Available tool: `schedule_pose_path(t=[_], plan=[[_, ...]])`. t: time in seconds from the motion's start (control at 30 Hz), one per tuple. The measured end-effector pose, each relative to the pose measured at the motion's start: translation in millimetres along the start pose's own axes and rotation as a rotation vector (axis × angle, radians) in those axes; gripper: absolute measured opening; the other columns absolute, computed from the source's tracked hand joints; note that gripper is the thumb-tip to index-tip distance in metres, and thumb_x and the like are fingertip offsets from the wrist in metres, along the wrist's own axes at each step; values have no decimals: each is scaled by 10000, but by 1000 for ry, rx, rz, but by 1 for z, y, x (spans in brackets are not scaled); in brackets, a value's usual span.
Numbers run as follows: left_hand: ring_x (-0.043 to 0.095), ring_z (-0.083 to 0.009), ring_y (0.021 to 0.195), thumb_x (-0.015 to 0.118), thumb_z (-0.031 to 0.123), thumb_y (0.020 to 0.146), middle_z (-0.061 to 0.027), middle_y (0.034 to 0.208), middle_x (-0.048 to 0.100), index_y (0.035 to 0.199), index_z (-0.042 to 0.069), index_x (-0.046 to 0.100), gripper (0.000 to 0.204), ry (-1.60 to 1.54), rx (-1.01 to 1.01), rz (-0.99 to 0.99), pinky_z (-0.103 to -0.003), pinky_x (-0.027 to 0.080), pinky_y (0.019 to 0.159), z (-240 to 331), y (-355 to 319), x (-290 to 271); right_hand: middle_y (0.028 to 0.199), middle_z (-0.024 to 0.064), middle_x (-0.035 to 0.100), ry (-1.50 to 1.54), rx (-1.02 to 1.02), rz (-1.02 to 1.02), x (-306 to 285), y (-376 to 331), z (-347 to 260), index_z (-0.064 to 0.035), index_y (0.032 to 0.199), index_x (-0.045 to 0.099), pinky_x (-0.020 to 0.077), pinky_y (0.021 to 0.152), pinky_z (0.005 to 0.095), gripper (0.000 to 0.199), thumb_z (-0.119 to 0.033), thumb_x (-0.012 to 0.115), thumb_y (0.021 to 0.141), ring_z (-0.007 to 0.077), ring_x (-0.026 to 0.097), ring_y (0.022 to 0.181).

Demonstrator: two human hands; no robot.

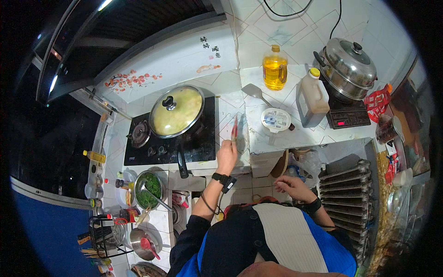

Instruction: The person stirs a simmering dish in a pot on the stove using a pink ladle, repeatedly lifting and replacing the lid to check the contents. The person also briefly handles a small packet on the counter.

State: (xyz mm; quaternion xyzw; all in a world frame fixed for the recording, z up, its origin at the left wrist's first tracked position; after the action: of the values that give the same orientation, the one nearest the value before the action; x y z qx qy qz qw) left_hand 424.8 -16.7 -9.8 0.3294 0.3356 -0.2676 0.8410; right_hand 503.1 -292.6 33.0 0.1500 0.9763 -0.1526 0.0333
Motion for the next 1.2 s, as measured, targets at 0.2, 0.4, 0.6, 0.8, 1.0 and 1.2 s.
schedule_pose_path(t=[0.2, 0.4, 0.6, 0.8, 1.0, 1.2], plan=[[487, -395, 1106, 550, 394, 849, -305, 1168, 501, 1344, -33, 260, 715, -161, 2, -662, -418, 411, 897, 8, -35, 9, 907, 86, 637, 2, -8, 27, -8, -5, -1, 1, 1070, 555, 494, 714, 270, 264, -211, 477, 933, 148, 627, 834], [592, -367, 909, 527, 378, 872, -242, 1019, 595, 1253, -10, 407, 556, 16, -103, -765, -408, 468, 766, -33, -92, -55, 884, 75, 636, -53, 12, -46, -7, 17, 6, 1, 1064, 564, 493, 689, 264, 276, -227, 486, 930, 135, 618, 796], [608, -319, 925, 546, 375, 870, -208, 1029, 610, 1162, 8, 529, 469, -89, -448, -738, -362, 477, 776, -71, -185, -112, 860, 65, 628, -98, -25, -126, 0, 43, 4, 18, 1038, 566, 488, 703, 260, 264, -206, 468, 938, 124, 600, 774], [628, -293, 912, 558, 318, 875, -193, 957, 641, 1141, -20, 528, 431, -185, -668, -387, -343, 487, 767, -57, -222, -151, 846, 69, 631, -89, -52, -176, 6, 70, -14, 28, 1015, 574, 476, 694, 261, 287, -231, 487, 927, 129, 592, 748], [644, -280, 856, 558, 293, 876, -187, 934, 646, 1115, -20, 547, 394, -176, -704, -294, -330, 496, 733, -58, -218, -155, 832, 58, 619, -98, -140, -278, 22, 86, -24, 14, 1007, 577, 460, 697, 261, 276, -235, 488, 926, 126, 581, 773], [628, -195, 841, 456, 344, 930, -113, 991, 629, 1148, -3, 523, 416, -558, -800, -81, -297, 499, 724, -78, -196, -149, 854, 58, 618, -157, -76, -224, 16, 78, -29, 8, 1021, 569, 468, 696, 258, 270, -230, 481, 931, 126, 598, 784]])
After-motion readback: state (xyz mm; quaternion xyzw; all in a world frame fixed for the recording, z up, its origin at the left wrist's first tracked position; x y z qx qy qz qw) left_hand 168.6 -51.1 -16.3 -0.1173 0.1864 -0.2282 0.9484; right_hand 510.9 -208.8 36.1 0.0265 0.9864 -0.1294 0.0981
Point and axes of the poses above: each hand's wrist, its own y-axis towards the middle knuckle, its own x-axis out of the palm, z = x × y, the point moved 3 cm from there along y, towards the middle knuckle
